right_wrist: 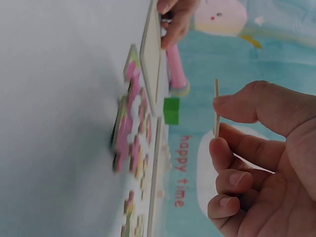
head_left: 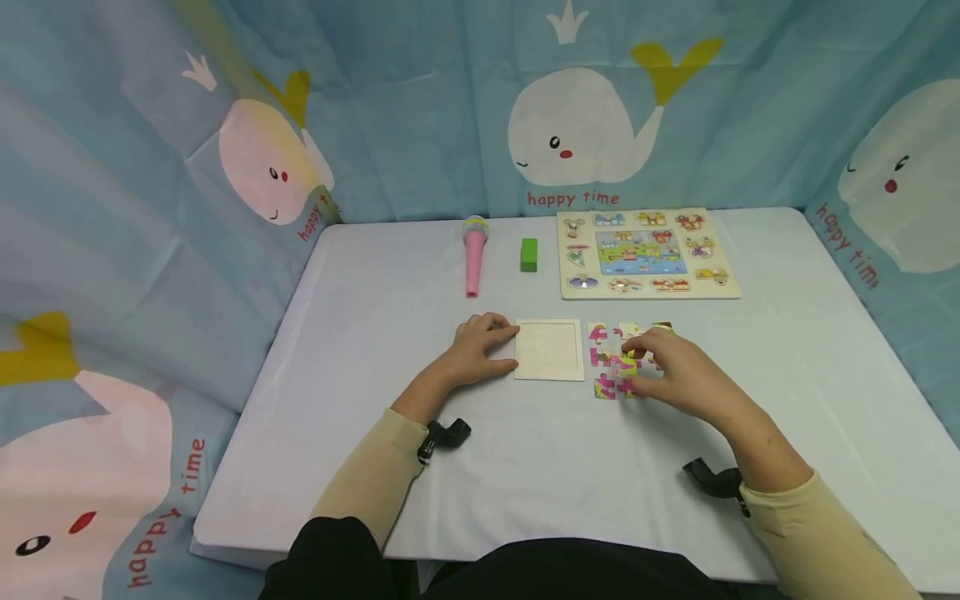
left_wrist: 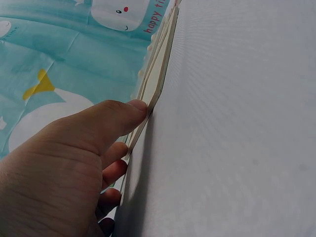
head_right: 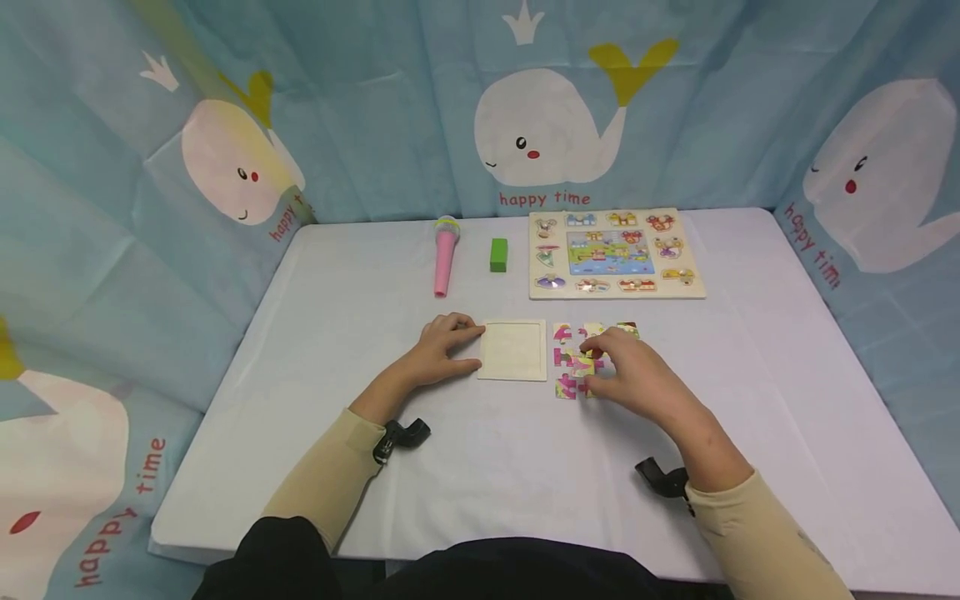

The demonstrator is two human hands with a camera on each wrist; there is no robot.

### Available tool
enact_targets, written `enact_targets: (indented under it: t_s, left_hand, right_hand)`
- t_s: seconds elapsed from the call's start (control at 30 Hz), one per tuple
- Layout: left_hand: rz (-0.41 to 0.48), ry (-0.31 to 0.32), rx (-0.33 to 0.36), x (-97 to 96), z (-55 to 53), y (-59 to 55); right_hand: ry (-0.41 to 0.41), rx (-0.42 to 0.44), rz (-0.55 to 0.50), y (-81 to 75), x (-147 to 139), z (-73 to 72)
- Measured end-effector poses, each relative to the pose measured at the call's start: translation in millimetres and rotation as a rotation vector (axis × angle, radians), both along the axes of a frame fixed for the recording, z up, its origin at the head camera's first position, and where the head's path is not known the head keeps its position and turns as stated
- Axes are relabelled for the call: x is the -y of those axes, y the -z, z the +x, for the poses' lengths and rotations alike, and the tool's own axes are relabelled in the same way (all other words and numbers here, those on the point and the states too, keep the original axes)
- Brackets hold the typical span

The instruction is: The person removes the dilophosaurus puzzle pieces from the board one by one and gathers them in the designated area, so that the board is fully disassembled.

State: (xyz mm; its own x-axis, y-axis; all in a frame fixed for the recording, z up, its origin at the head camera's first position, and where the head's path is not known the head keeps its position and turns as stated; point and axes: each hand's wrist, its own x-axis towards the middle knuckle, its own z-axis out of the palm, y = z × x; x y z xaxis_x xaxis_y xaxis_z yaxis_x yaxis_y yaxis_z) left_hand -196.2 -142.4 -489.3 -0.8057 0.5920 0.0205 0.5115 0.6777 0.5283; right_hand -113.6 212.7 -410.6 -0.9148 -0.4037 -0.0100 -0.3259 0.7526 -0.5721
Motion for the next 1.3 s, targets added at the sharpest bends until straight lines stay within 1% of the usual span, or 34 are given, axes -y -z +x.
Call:
enact_targets:
  t_s: [0.2, 0.43, 0.53, 0.63, 0.8, 0.97, 1.07, 1.2, 1.3]
  left_hand:
    - [-0.003, 0.0, 0.014, 0.1, 0.5, 1.1]
    - [0.0, 0.001, 0.003, -0.2, -3.0, 3.3]
    - [0.002, -0.005, 0.011, -1.0, -2.5, 4.9]
    - [0.001, -0.01, 0.02, -2.0, -2.0, 6.4]
    - [-0.006, -0.006, -0.002, -4.6, -4.5, 7.5]
    - [-0.003, -0.014, 0.01, -5.6, -3.8, 5.1]
    - [-0.001, -0.015, 0.009, -5.7, -3.6, 3.9]
    - [0.0, -0.014, -0.003, -6.1, -4.2, 2.9]
    - [-0.009, -0.015, 0.004, -5.8, -3.9, 1.3]
  right_hand:
    - [0.028, 0.013, 0.029, 4.1, -15, 6.3]
    - [0.034, 0.01, 0.051, 8.0, -31, 11.8]
    - [0.038, 0.026, 0.073, 11.8, -36, 12.7]
    - [0.044, 0.051, 0.103, 15.5, -41, 12.2]
    - [0.063, 0.071, 0.146, 19.7, -47, 9.3]
    - [0.087, 0.101, 0.157, 26.6, -48, 7.0]
    - [0.083, 0.092, 0.167, 30.4, -48, 6.0]
    - [0.074, 0.076, 0.167, 31.0, -48, 5.0]
    - [0.078, 0.086, 0.166, 26.7, -48, 5.1]
